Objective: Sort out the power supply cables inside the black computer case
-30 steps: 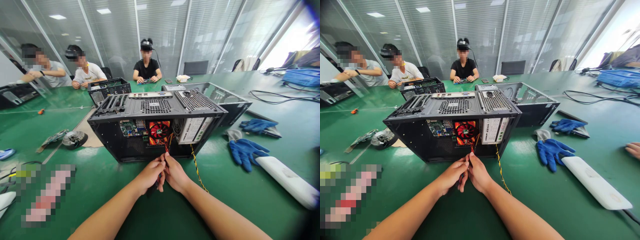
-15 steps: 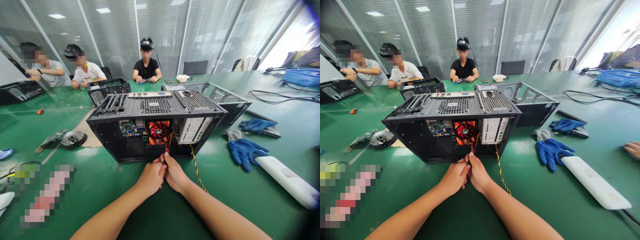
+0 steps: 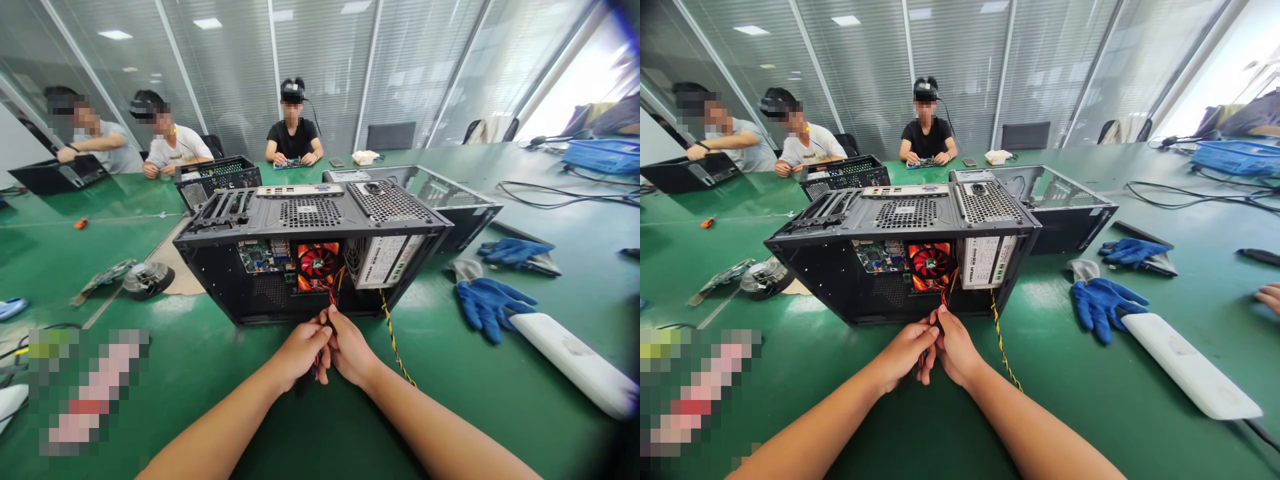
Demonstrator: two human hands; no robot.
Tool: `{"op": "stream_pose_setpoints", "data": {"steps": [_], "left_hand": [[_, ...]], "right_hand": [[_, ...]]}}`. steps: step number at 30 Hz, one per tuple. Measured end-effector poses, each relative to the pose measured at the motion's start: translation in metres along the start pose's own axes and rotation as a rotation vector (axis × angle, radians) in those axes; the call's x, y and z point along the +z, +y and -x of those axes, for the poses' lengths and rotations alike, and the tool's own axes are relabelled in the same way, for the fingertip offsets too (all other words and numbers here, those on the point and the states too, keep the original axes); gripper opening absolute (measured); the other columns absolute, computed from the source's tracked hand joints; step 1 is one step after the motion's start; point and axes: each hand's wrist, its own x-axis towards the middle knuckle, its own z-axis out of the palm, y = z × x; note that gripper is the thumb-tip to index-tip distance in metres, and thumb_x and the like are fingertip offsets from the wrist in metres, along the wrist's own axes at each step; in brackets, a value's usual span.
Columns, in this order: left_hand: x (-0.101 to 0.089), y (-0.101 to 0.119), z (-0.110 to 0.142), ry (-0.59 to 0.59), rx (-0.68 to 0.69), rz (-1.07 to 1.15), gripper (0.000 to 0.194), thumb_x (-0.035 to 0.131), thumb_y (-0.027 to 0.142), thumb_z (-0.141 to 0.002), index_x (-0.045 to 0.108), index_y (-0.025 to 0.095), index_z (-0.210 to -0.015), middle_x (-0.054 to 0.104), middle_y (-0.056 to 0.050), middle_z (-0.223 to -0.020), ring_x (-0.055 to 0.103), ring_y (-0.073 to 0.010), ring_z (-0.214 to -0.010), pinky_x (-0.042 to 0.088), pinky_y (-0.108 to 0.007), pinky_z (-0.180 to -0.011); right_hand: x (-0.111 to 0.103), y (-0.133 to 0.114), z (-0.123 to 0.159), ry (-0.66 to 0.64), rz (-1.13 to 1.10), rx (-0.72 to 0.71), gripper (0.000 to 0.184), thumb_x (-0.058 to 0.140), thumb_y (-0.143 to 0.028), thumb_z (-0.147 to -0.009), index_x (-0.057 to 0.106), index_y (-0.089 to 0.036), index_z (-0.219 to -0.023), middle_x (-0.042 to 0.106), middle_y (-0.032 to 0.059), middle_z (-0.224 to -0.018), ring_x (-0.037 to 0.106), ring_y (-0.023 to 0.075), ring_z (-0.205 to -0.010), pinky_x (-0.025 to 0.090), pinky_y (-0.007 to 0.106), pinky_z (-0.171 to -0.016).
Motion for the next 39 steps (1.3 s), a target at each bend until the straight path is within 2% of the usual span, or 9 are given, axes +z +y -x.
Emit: {"op": "stream_pose_setpoints", "data": {"steps": [5, 9, 13, 16, 20, 26, 30, 34, 39], "left_hand": [[0.0002, -0.0024, -0.0006, 0.061, 0.02, -0.143, 0.036, 0.04, 0.048, -0.088, 0.047, 0.017, -0.071, 0.052, 0.004, -0.048, 0.051, -0.0106, -0.032, 0.034, -0.019, -0.033], [0.0019, -0.0031, 0.002, 0.207, 0.152, -0.489, 0.031, 0.037, 0.039, -0.091, 0.052, 0.019, -0.073, 0.054, 0.002, -0.053, 0.053, -0.0121, -0.037, 0.039, -0.022, -0.038], [0.0036, 0.0016, 0.0063, 0.309, 0.258, -0.712, 0.024, 0.041, 0.034, -0.09, 0.059, 0.021, -0.079, 0.059, -0.002, -0.061, 0.06, -0.0163, -0.053, 0.044, -0.027, -0.054], [0.0042, 0.0024, 0.0054, 0.282, 0.232, -0.67, 0.025, 0.04, 0.034, -0.09, 0.056, 0.02, -0.077, 0.058, -0.001, -0.059, 0.059, -0.0153, -0.048, 0.044, -0.026, -0.051], [0.0031, 0.001, 0.0011, 0.094, 0.037, -0.279, 0.031, 0.036, 0.041, -0.09, 0.047, 0.018, -0.071, 0.051, 0.004, -0.048, 0.051, -0.0117, -0.034, 0.036, -0.021, -0.036], [-0.0009, 0.0058, 0.0016, -0.037, -0.059, 0.065, 0.04, 0.046, 0.055, -0.083, 0.047, 0.016, -0.071, 0.051, 0.005, -0.046, 0.048, -0.009, -0.03, 0.028, -0.017, -0.03], [-0.0003, 0.0025, 0.0008, -0.001, -0.038, -0.021, 0.04, 0.044, 0.054, -0.084, 0.047, 0.017, -0.071, 0.05, 0.005, -0.045, 0.048, -0.0093, -0.03, 0.031, -0.018, -0.032], [0.0027, -0.0036, 0.0, 0.147, 0.056, -0.317, 0.034, 0.04, 0.045, -0.089, 0.049, 0.018, -0.07, 0.051, 0.004, -0.049, 0.051, -0.0099, -0.034, 0.036, -0.02, -0.035], [0.0044, -0.0021, 0.0038, 0.278, 0.21, -0.615, 0.028, 0.04, 0.036, -0.09, 0.056, 0.02, -0.074, 0.057, 0.0, -0.058, 0.055, -0.0126, -0.043, 0.039, -0.023, -0.045]], "right_hand": [[-0.0004, 0.0001, 0.0007, -0.01, 0.02, 0.003, 0.035, 0.051, -0.056, -0.084, 0.046, -0.021, -0.082, 0.04, -0.0112, -0.041, 0.043, 0.0107, -0.025, 0.035, 0.019, -0.025], [0.0018, -0.0026, 0.0015, -0.029, 0.009, -0.027, 0.034, 0.054, -0.055, -0.082, 0.047, -0.022, -0.078, 0.059, -0.0036, -0.06, 0.054, 0.0126, -0.039, 0.043, 0.023, -0.034], [0.0021, -0.0026, 0.0007, -0.012, -0.027, -0.082, 0.034, 0.057, -0.051, -0.083, 0.049, -0.02, -0.071, 0.065, 0.0011, -0.072, 0.062, 0.0137, -0.059, 0.05, 0.024, -0.05], [0.0012, -0.0014, 0.0007, -0.017, -0.024, -0.074, 0.033, 0.056, -0.051, -0.083, 0.049, -0.02, -0.072, 0.062, -0.0008, -0.066, 0.058, 0.0126, -0.051, 0.047, 0.023, -0.044], [0.0004, -0.0001, 0.0012, 0.005, 0.018, -0.023, 0.035, 0.054, -0.056, -0.082, 0.048, -0.021, -0.077, 0.046, -0.0086, -0.045, 0.044, 0.0105, -0.03, 0.036, 0.021, -0.029], [0.0011, -0.0011, 0.0013, 0.04, 0.008, -0.039, 0.036, 0.057, -0.054, -0.081, 0.049, -0.019, -0.077, 0.033, -0.0127, -0.038, 0.029, 0.0049, -0.027, 0.031, 0.015, -0.029], [0.0014, -0.0007, 0.0016, 0.023, 0.012, -0.024, 0.037, 0.057, -0.056, -0.081, 0.047, -0.02, -0.079, 0.041, -0.0113, -0.042, 0.035, 0.0063, -0.027, 0.034, 0.017, -0.028], [0.0017, -0.0002, 0.0011, -0.007, 0.014, -0.033, 0.036, 0.055, -0.057, -0.081, 0.046, -0.022, -0.08, 0.057, -0.0054, -0.058, 0.047, 0.0098, -0.032, 0.036, 0.02, -0.026], [0.0024, -0.0022, 0.0007, 0.004, -0.012, -0.072, 0.034, 0.059, -0.052, -0.08, 0.049, -0.021, -0.073, 0.065, 0.001, -0.074, 0.061, 0.0145, -0.057, 0.05, 0.025, -0.046]]}}
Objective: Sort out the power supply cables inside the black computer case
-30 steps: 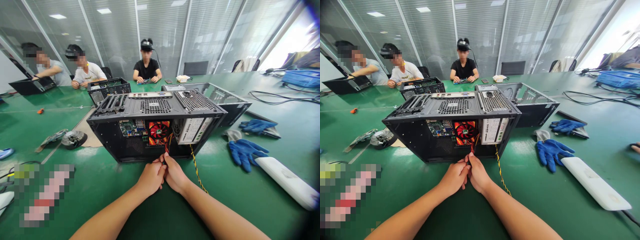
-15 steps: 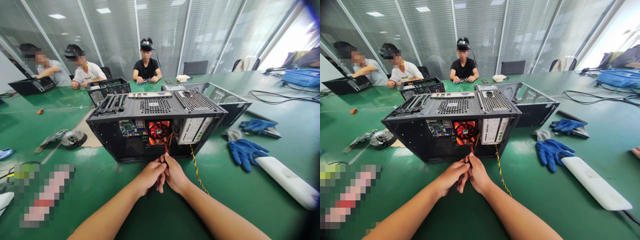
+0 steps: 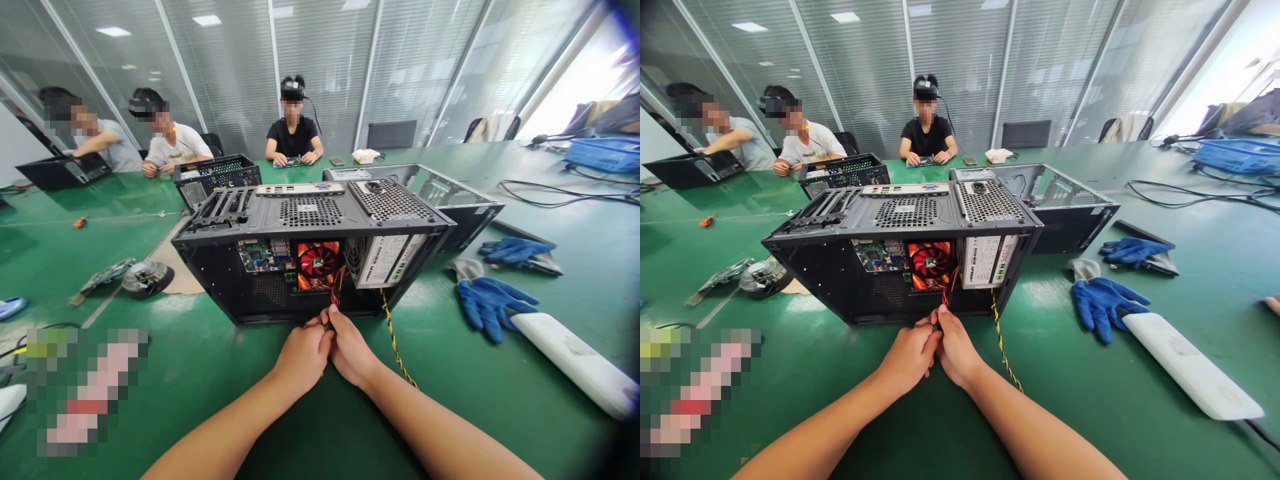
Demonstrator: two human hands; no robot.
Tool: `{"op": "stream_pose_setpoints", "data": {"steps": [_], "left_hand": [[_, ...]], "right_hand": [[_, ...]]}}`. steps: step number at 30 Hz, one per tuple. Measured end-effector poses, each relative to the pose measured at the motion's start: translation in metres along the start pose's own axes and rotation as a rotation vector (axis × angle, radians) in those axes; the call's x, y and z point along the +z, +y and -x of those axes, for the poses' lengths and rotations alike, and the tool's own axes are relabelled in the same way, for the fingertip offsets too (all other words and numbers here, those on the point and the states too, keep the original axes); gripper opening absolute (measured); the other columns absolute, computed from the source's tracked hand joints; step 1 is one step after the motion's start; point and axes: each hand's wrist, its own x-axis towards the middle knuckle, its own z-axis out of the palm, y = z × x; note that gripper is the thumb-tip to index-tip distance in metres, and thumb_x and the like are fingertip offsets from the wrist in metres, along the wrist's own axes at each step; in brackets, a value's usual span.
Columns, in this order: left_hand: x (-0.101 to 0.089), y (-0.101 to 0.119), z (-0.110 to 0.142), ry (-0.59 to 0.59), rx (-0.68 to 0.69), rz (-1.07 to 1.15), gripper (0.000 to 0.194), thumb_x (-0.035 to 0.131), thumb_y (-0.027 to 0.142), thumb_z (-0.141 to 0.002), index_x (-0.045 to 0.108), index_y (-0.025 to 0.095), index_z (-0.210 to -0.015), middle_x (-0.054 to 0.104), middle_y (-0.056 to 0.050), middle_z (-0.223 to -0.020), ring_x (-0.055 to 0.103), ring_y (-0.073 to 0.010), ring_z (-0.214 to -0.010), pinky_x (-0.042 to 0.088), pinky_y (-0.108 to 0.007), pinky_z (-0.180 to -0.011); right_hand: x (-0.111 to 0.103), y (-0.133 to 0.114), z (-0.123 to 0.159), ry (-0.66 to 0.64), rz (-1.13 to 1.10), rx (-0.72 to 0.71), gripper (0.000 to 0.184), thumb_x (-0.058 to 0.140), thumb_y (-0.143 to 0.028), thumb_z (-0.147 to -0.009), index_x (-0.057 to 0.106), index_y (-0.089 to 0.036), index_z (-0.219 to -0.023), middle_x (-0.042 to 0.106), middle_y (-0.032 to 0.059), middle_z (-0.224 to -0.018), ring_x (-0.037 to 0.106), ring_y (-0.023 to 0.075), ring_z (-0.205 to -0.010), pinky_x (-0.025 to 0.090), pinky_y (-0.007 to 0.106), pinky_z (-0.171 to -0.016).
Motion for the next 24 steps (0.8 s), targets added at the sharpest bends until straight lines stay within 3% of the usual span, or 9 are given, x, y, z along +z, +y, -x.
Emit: {"op": "stream_pose_setpoints", "data": {"steps": [5, 10, 14, 20, 24], "left_hand": [[-0.0025, 0.0017, 0.0015, 0.088, 0.069, -0.149, 0.023, 0.043, 0.033, -0.089, 0.059, 0.021, -0.079, 0.063, -0.005, -0.073, 0.062, -0.0177, -0.059, 0.042, -0.026, -0.055], [-0.0016, -0.0005, -0.002, -0.103, -0.079, 0.135, 0.028, 0.037, 0.036, -0.091, 0.052, 0.019, -0.074, 0.053, 0.002, -0.051, 0.053, -0.0119, -0.036, 0.038, -0.022, -0.038], [-0.0022, -0.0009, -0.0055, -0.189, -0.174, 0.36, 0.028, 0.039, 0.038, -0.09, 0.047, 0.018, -0.072, 0.05, 0.005, -0.045, 0.051, -0.0105, -0.033, 0.036, -0.019, -0.035], [-0.0005, -0.0026, -0.0056, -0.234, -0.21, 0.612, 0.032, 0.045, 0.045, -0.088, 0.046, 0.017, -0.073, 0.049, 0.006, -0.043, 0.057, -0.0122, -0.037, 0.041, -0.018, -0.036], [0.0023, -0.0049, -0.0058, -0.222, -0.204, 0.584, 0.029, 0.042, 0.041, -0.089, 0.046, 0.017, -0.074, 0.049, 0.005, -0.043, 0.057, -0.0138, -0.038, 0.043, -0.02, -0.036]], "right_hand": [[0.0005, -0.0008, -0.0001, -0.003, -0.012, -0.014, 0.034, 0.058, -0.051, -0.082, 0.049, -0.02, -0.071, 0.066, 0.0024, -0.075, 0.063, 0.0158, -0.066, 0.051, 0.025, -0.053], [0.0006, 0.0001, 0.0006, -0.028, 0.013, 0.034, 0.033, 0.055, -0.053, -0.083, 0.046, -0.021, -0.079, 0.062, -0.0024, -0.063, 0.056, 0.0133, -0.04, 0.043, 0.023, -0.031], [0.0011, 0.0012, 0.0023, -0.065, 0.014, 0.065, 0.035, 0.049, -0.057, -0.084, 0.043, -0.022, -0.084, 0.046, -0.0101, -0.043, 0.048, 0.0149, -0.025, 0.039, 0.024, -0.024], [0.0023, 0.0021, 0.0035, -0.048, 0.01, 0.095, 0.036, 0.046, -0.059, -0.085, 0.043, -0.023, -0.086, 0.037, -0.0127, -0.035, 0.049, 0.0166, -0.023, 0.04, 0.023, -0.024], [0.0021, 0.0023, 0.0036, -0.049, 0.013, 0.102, 0.035, 0.043, -0.058, -0.086, 0.043, -0.023, -0.085, 0.037, -0.0123, -0.035, 0.048, 0.0173, -0.023, 0.039, 0.024, -0.022]]}}
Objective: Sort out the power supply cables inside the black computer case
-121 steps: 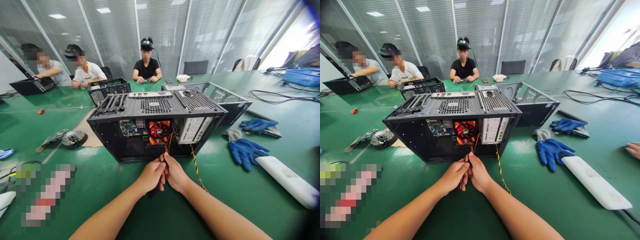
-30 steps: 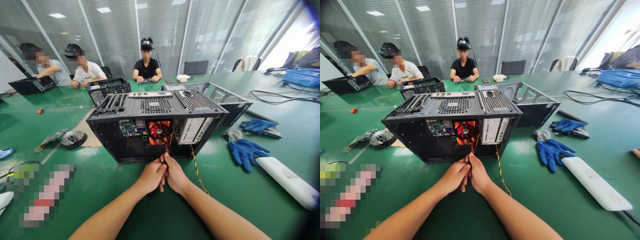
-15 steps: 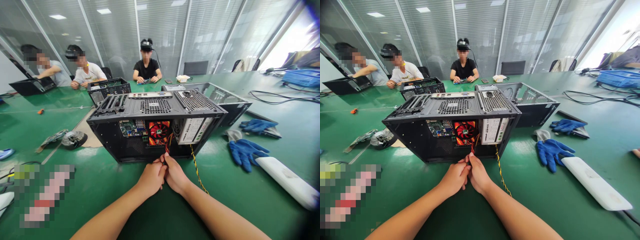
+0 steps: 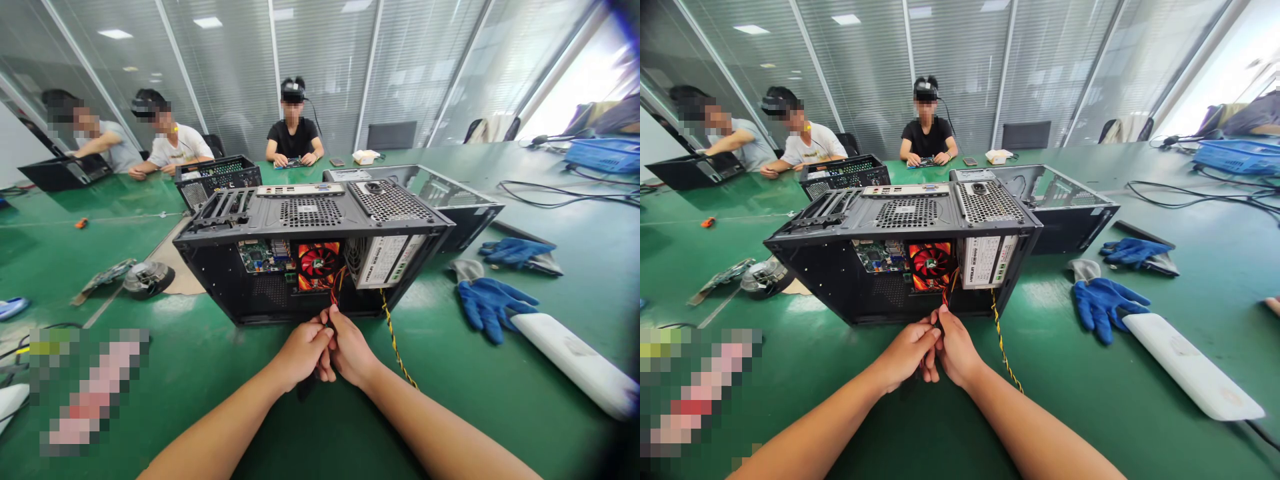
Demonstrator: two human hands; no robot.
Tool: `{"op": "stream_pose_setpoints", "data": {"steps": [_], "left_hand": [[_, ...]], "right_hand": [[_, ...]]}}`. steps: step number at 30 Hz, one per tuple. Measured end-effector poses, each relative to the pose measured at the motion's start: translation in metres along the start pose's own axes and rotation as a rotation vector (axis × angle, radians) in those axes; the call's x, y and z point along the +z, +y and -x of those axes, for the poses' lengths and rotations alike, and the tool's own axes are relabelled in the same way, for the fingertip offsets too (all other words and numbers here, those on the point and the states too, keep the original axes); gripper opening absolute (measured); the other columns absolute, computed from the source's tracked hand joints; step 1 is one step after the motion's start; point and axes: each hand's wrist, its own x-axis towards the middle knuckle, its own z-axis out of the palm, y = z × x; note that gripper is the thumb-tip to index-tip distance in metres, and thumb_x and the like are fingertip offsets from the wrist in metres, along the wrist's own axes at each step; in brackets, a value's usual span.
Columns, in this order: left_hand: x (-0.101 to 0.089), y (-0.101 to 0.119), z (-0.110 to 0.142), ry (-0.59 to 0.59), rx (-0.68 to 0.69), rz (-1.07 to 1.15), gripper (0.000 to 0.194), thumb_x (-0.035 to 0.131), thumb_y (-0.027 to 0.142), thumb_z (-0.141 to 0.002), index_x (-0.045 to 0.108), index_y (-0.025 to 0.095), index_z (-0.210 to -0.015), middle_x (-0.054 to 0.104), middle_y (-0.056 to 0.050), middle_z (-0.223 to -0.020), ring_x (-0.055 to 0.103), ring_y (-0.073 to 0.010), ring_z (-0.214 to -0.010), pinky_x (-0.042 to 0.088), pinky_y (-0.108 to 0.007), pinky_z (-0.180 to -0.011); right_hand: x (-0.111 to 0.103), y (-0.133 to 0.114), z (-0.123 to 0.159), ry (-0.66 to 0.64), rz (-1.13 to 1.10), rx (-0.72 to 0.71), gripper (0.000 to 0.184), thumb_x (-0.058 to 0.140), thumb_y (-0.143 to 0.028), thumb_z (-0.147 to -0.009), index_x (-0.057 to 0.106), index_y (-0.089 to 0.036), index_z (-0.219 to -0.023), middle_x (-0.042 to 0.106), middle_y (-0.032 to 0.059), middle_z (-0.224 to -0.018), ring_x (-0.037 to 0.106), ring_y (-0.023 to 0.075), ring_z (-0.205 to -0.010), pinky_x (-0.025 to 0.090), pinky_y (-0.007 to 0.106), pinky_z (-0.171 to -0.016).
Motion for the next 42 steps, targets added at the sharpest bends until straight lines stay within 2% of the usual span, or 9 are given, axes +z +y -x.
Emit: {"op": "stream_pose_setpoints", "data": {"steps": [6, 13, 16, 21, 25, 28, 33, 37, 42], "left_hand": [[0.002, 0.002, 0.003, 0.142, 0.153, -0.416, 0.028, 0.038, 0.033, -0.09, 0.048, 0.018, -0.07, 0.052, 0.003, -0.047, 0.056, -0.0127, -0.038, 0.042, -0.021, -0.037], [0.002, 0.007, 0.008, 0.224, 0.251, -0.712, 0.025, 0.037, 0.029, -0.091, 0.058, 0.018, -0.084, 0.061, -0.001, -0.064, 0.057, -0.0114, -0.042, 0.043, -0.023, -0.045], [0.002, 0.006, 0.008, 0.211, 0.256, -0.663, 0.025, 0.037, 0.03, -0.091, 0.055, 0.018, -0.08, 0.059, 0.001, -0.058, 0.057, -0.0115, -0.041, 0.043, -0.022, -0.043], [0.002, 0.002, 0.003, 0.095, 0.143, -0.343, 0.03, 0.036, 0.035, -0.091, 0.045, 0.019, -0.068, 0.052, 0.004, -0.044, 0.054, -0.0117, -0.036, 0.042, -0.02, -0.038], [0.0, 0.002, 0.0, -0.01, 0.025, -0.078, 0.031, 0.037, 0.043, -0.09, 0.044, 0.018, -0.073, 0.052, 0.004, -0.041, 0.054, -0.0132, -0.034, 0.039, -0.019, -0.033], [-0.001, 0.003, 0.001, -0.022, 0.016, -0.038, 0.032, 0.037, 0.045, -0.089, 0.045, 0.018, -0.073, 0.052, 0.004, -0.041, 0.053, -0.0131, -0.033, 0.038, -0.019, -0.033], [0.003, 0.005, 0.005, 0.138, 0.123, -0.373, 0.031, 0.037, 0.037, -0.09, 0.047, 0.018, -0.068, 0.053, 0.002, -0.048, 0.055, -0.0116, -0.036, 0.04, -0.019, -0.036], [0.005, 0.008, 0.009, 0.249, 0.195, -0.718, 0.031, 0.035, 0.033, -0.092, 0.055, 0.017, -0.073, 0.061, -0.002, -0.059, 0.06, -0.0135, -0.045, 0.043, -0.022, -0.043], [0.004, 0.009, 0.011, 0.35, 0.254, -1.104, 0.029, 0.036, 0.031, -0.093, 0.062, 0.018, -0.091, 0.07, -0.009, -0.086, 0.069, -0.0227, -0.073, 0.05, -0.03, -0.063]], "right_hand": [[-0.001, -0.003, 0.0, -0.003, 0.0, -0.049, 0.032, 0.05, -0.054, -0.085, 0.045, -0.023, -0.08, 0.059, -0.005, -0.058, 0.054, 0.0122, -0.034, 0.042, 0.022, -0.029], [-0.004, -0.003, -0.004, 0.012, -0.062, -0.1, 0.032, 0.055, -0.049, -0.084, 0.05, -0.02, -0.072, 0.067, 0.0017, -0.077, 0.064, 0.0147, -0.065, 0.053, 0.024, -0.055], [-0.004, -0.003, -0.004, 0.014, -0.054, -0.102, 0.031, 0.054, -0.048, -0.085, 0.049, -0.02, -0.073, 0.067, 0.0011, -0.075, 0.064, 0.0142, -0.061, 0.052, 0.024, -0.051], [-0.004, -0.002, -0.002, -0.008, -0.005, -0.028, 0.032, 0.049, -0.054, -0.086, 0.047, -0.022, -0.081, 0.056, -0.0063, -0.052, 0.052, 0.0133, -0.03, 0.042, 0.024, -0.027], [-0.003, -0.001, -0.003, -0.015, -0.01, -0.019, 0.034, 0.047, -0.056, -0.086, 0.047, -0.021, -0.082, 0.04, -0.011, -0.039, 0.048, 0.0147, -0.026, 0.044, 0.026, -0.026], [-0.003, -0.002, -0.003, -0.009, -0.02, -0.034, 0.033, 0.05, -0.054, -0.085, 0.049, -0.021, -0.083, 0.046, -0.0093, -0.043, 0.05, 0.0137, -0.029, 0.045, 0.025, -0.028], [-0.003, -0.004, -0.002, -0.011, -0.023, -0.034, 0.031, 0.053, -0.051, -0.085, 0.049, -0.021, -0.081, 0.064, -0.0024, -0.069, 0.051, 0.0109, -0.033, 0.042, 0.023, -0.028], [-0.004, -0.004, -0.003, 0.003, -0.041, -0.076, 0.031, 0.054, -0.05, -0.085, 0.05, -0.02, -0.074, 0.068, 0.0012, -0.079, 0.06, 0.0128, -0.053, 0.049, 0.024, -0.046], [-0.006, -0.003, -0.005, -0.019, -0.062, -0.091, 0.033, 0.056, -0.051, -0.084, 0.053, -0.02, -0.072, 0.07, 0.0037, -0.083, 0.063, 0.017, -0.074, 0.05, 0.029, -0.068]]}}
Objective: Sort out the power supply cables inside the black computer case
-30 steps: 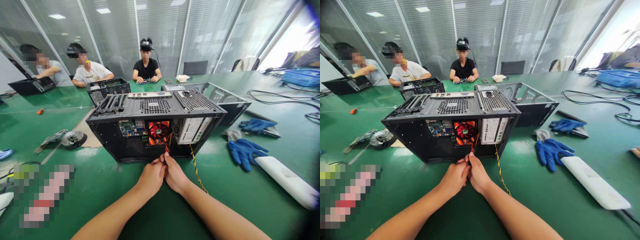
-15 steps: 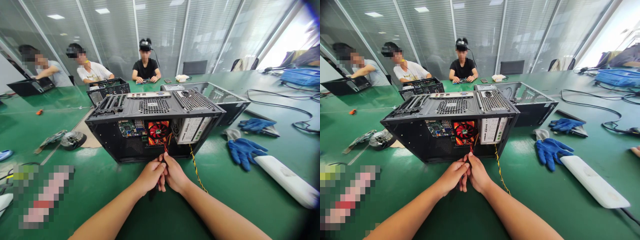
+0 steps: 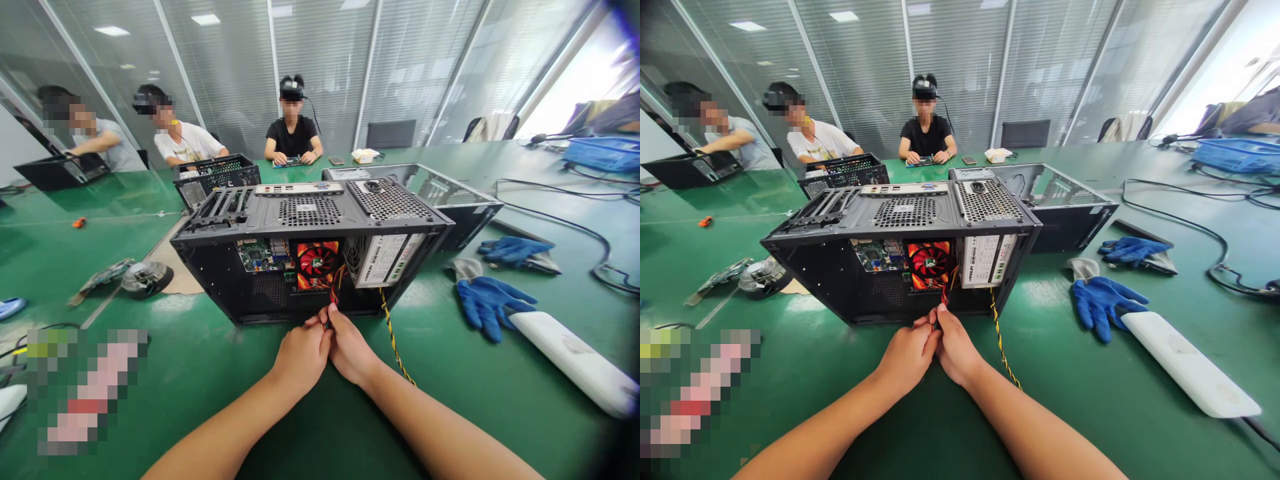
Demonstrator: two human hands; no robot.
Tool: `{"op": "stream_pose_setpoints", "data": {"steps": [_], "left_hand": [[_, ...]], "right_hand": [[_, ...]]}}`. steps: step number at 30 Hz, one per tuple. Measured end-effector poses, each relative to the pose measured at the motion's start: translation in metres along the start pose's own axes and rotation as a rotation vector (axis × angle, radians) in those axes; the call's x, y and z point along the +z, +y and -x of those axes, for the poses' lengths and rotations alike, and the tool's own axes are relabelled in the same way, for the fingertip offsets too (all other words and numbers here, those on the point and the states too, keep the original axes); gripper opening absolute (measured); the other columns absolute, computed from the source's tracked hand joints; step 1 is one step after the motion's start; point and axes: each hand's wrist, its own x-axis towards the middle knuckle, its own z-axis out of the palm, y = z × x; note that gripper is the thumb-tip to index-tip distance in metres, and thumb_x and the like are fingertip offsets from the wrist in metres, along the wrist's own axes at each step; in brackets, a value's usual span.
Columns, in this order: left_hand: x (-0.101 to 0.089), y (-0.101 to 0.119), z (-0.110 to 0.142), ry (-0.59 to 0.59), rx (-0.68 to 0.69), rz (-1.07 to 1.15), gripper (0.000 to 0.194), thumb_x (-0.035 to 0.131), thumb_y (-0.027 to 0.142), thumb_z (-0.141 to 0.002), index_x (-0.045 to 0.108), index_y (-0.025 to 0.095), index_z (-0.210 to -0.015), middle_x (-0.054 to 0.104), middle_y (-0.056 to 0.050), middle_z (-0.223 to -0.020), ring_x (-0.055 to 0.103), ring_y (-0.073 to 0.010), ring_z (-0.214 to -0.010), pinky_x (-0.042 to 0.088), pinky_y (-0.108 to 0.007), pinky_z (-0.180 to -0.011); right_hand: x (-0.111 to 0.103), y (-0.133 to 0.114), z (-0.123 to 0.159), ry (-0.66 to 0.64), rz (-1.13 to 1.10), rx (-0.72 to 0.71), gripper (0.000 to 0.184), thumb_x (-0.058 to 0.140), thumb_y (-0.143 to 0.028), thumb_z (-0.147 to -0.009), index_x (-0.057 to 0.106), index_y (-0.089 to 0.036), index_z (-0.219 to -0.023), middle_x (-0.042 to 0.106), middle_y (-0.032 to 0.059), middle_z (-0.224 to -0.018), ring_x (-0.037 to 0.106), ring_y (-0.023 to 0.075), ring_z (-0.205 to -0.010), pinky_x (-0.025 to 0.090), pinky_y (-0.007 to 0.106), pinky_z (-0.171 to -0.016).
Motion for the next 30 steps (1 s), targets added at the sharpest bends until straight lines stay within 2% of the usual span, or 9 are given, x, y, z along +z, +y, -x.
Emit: {"op": "stream_pose_setpoints", "data": {"steps": [7, 13, 16, 19, 22, 25, 30], "left_hand": [[-0.0008, 0.0013, 0.0012, -0.035, 0.005, -0.164, 0.032, 0.032, 0.032, -0.095, 0.06, 0.019, -0.102, 0.07, -0.009, -0.092, 0.069, -0.024, -0.077, 0.052, -0.033, -0.067], [-0.0038, 0.0022, 0.0016, -0.017, 0.013, -0.165, 0.031, 0.033, 0.031, -0.094, 0.061, 0.018, -0.102, 0.07, -0.01, -0.089, 0.069, -0.0249, -0.075, 0.053, -0.035, -0.066], [-0.0026, 0.0006, 0.0001, -0.034, -0.009, 0.07, 0.029, 0.035, 0.031, -0.093, 0.061, 0.018, -0.091, 0.069, -0.008, -0.081, 0.068, -0.0199, -0.067, 0.051, -0.029, -0.061], [0.0009, -0.0017, -0.0026, -0.154, -0.093, 0.478, 0.032, 0.034, 0.034, -0.092, 0.054, 0.017, -0.073, 0.06, -0.001, -0.057, 0.059, -0.0124, -0.044, 0.044, -0.021, -0.044], [0.0028, -0.0034, -0.0051, -0.276, -0.195, 0.825, 0.034, 0.036, 0.04, -0.09, 0.047, 0.018, -0.068, 0.052, 0.003, -0.046, 0.052, -0.0103, -0.034, 0.036, -0.018, -0.035], [0.0006, -0.0039, -0.0062, -0.372, -0.266, 1.08, 0.036, 0.041, 0.049, -0.087, 0.047, 0.017, -0.071, 0.05, 0.005, -0.043, 0.051, -0.0104, -0.031, 0.031, -0.017, -0.032], [-0.0051, -0.0038, -0.0066, -0.453, -0.297, 1.265, 0.038, 0.046, 0.054, -0.082, 0.048, 0.017, -0.072, 0.049, 0.005, -0.041, 0.048, -0.0095, -0.03, 0.029, -0.016, -0.03]], "right_hand": [[0.0014, -0.0009, 0.0001, -0.001, -0.005, -0.001, 0.035, 0.059, -0.054, -0.08, 0.054, -0.021, -0.071, 0.069, 0.0037, -0.082, 0.063, 0.0191, -0.082, 0.047, 0.032, -0.077], [0.0007, -0.0003, 0.001, -0.015, -0.014, -0.006, 0.034, 0.057, -0.052, -0.083, 0.053, -0.02, -0.071, 0.069, 0.0032, -0.08, 0.063, 0.0173, -0.078, 0.049, 0.03, -0.074], [0.0007, -0.0004, 0.0014, -0.001, 0.005, -0.003, 0.033, 0.056, -0.051, -0.084, 0.052, -0.02, -0.072, 0.068, 0.0021, -0.078, 0.063, 0.0155, -0.068, 0.051, 0.027, -0.063], [0.0019, -0.0008, 0.002, 0.002, 0.022, 0.037, 0.032, 0.054, -0.052, -0.084, 0.051, -0.021, -0.077, 0.065, -0.0011, -0.07, 0.058, 0.0132, -0.046, 0.047, 0.025, -0.042], [0.0031, -0.001, 0.0026, -0.009, 0.028, 0.082, 0.034, 0.049, -0.056, -0.085, 0.049, -0.022, -0.081, 0.056, -0.0056, -0.054, 0.05, 0.0125, -0.031, 0.04, 0.023, -0.029], [0.0032, -0.0017, 0.0031, -0.023, 0.02, 0.078, 0.035, 0.048, -0.056, -0.086, 0.05, -0.022, -0.082, 0.052, -0.0066, -0.05, 0.051, 0.0122, -0.032, 0.046, 0.024, -0.034], [0.0022, -0.0049, 0.0043, -0.078, 0.028, 0.09, 0.034, 0.048, -0.055, -0.086, 0.053, -0.022, -0.086, 0.064, -0.0019, -0.066, 0.057, 0.0136, -0.039, 0.052, 0.029, -0.042]]}}
